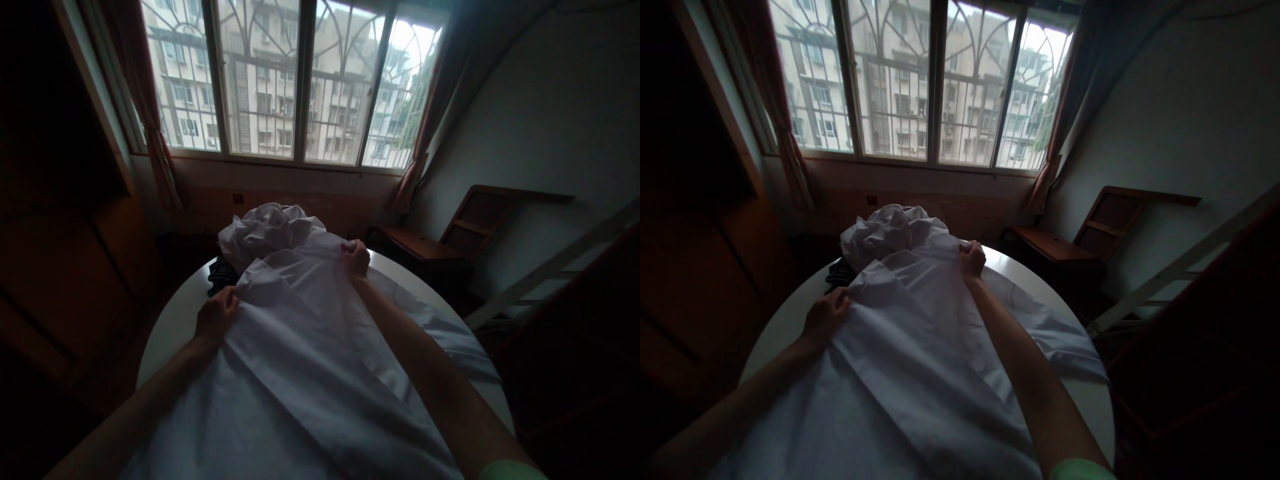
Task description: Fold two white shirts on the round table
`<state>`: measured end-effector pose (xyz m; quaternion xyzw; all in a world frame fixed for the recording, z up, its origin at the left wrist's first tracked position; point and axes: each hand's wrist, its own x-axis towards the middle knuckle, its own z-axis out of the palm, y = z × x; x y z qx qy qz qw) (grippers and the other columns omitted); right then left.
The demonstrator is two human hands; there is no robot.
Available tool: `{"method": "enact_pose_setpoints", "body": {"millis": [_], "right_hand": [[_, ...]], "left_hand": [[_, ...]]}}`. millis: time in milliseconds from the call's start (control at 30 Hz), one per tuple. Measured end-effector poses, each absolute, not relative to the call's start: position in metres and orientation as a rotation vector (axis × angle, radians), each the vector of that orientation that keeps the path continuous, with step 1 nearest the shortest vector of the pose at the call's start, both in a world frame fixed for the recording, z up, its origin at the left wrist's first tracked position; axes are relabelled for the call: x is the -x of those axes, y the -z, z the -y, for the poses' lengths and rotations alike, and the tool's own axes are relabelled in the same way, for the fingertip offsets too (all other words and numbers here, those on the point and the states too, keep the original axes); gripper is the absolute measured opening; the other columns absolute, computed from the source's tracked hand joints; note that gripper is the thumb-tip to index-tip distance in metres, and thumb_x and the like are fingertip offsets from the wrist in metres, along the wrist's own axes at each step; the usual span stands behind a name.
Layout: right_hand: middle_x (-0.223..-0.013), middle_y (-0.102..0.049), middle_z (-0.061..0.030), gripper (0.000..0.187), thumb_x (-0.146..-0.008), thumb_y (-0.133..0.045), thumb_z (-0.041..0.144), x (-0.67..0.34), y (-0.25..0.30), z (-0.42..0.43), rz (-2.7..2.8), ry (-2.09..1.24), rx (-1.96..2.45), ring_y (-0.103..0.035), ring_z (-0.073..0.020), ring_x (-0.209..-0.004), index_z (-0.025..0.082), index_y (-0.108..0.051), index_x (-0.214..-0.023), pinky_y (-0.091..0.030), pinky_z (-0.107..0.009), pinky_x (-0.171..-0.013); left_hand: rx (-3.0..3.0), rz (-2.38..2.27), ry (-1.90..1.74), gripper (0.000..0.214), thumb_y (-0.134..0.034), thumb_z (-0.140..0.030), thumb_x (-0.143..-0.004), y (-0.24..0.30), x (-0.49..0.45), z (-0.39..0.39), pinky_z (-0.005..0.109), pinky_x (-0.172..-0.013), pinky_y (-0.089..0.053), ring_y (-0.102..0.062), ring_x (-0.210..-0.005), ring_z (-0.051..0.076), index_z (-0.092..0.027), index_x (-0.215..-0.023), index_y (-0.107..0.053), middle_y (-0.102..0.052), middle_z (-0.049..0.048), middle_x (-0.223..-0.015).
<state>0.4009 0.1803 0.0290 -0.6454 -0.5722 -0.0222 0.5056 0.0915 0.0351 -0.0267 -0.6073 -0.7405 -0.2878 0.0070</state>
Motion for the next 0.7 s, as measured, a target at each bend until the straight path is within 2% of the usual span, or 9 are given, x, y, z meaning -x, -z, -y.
{"method": "enact_pose_setpoints", "body": {"millis": [100,200,367,467,567,700], "right_hand": [[-0.087,-0.059,-0.0090,0.016,-0.077,-0.048,0.031,-0.407,-0.033,-0.182,1.297,0.106,1.502,-0.053,-0.0199,-0.081,0.016,-0.054,-0.081,-0.038,-0.030,-0.074],[-0.087,-0.058,-0.0089,0.012,-0.075,-0.047,0.021,-0.410,-0.029,-0.184,1.312,-0.031,1.561,-0.053,-0.0205,-0.080,0.015,-0.054,-0.083,-0.039,-0.031,-0.074],[-0.106,-0.051,-0.0142,0.033,-0.069,-0.047,0.011,-0.395,-0.020,-0.173,1.324,-0.032,1.518,-0.051,-0.0211,-0.090,0.011,-0.048,-0.102,-0.040,-0.033,-0.079],[-0.100,-0.054,-0.0102,0.027,-0.073,-0.044,0.008,-0.369,-0.025,-0.160,1.476,-0.057,1.359,-0.050,-0.0191,-0.091,0.013,-0.051,-0.099,-0.039,-0.032,-0.085],[-0.095,-0.058,-0.0057,0.017,-0.081,-0.047,0.017,-0.332,-0.030,-0.147,1.773,-0.398,1.273,-0.052,-0.0204,-0.093,0.014,-0.057,-0.095,-0.041,-0.035,-0.086],[-0.110,-0.054,-0.0051,0.032,-0.085,-0.051,0.034,-0.281,-0.028,-0.134,1.956,-0.685,1.185,-0.055,-0.0211,-0.094,0.014,-0.053,-0.109,-0.047,-0.039,-0.078]], "left_hand": [[1.957,2.261,1.103,0.027,-0.038,-0.033,-0.085,0.029,-0.092,-0.050,0.022,-0.064,-0.042,-0.061,-0.081,0.017,-0.020,-0.102,-0.055,-0.066,0.0054,-0.093],[2.039,2.342,1.117,0.028,-0.038,-0.032,-0.085,0.038,-0.089,-0.064,0.024,-0.069,-0.043,-0.062,-0.084,0.019,-0.018,-0.098,-0.057,-0.067,0.0075,-0.093],[2.118,2.419,1.119,0.026,-0.040,-0.029,-0.082,0.049,-0.081,-0.072,0.026,-0.075,-0.044,-0.062,-0.089,0.020,-0.017,-0.092,-0.061,-0.067,0.0071,-0.097],[2.119,2.421,1.131,0.027,-0.039,-0.031,-0.083,0.049,-0.081,-0.072,0.028,-0.077,-0.044,-0.061,-0.090,0.021,-0.016,-0.092,-0.060,-0.066,0.0085,-0.097],[2.102,2.420,1.152,0.027,-0.039,-0.029,-0.083,0.048,-0.083,-0.072,0.030,-0.080,-0.044,-0.060,-0.093,0.021,-0.016,-0.098,-0.056,-0.065,0.0090,-0.099],[2.057,2.295,1.186,0.032,-0.042,-0.024,-0.081,0.052,-0.083,-0.066,0.033,-0.083,-0.045,-0.057,-0.096,0.021,-0.012,-0.110,-0.047,-0.059,0.0117,-0.104]]}}
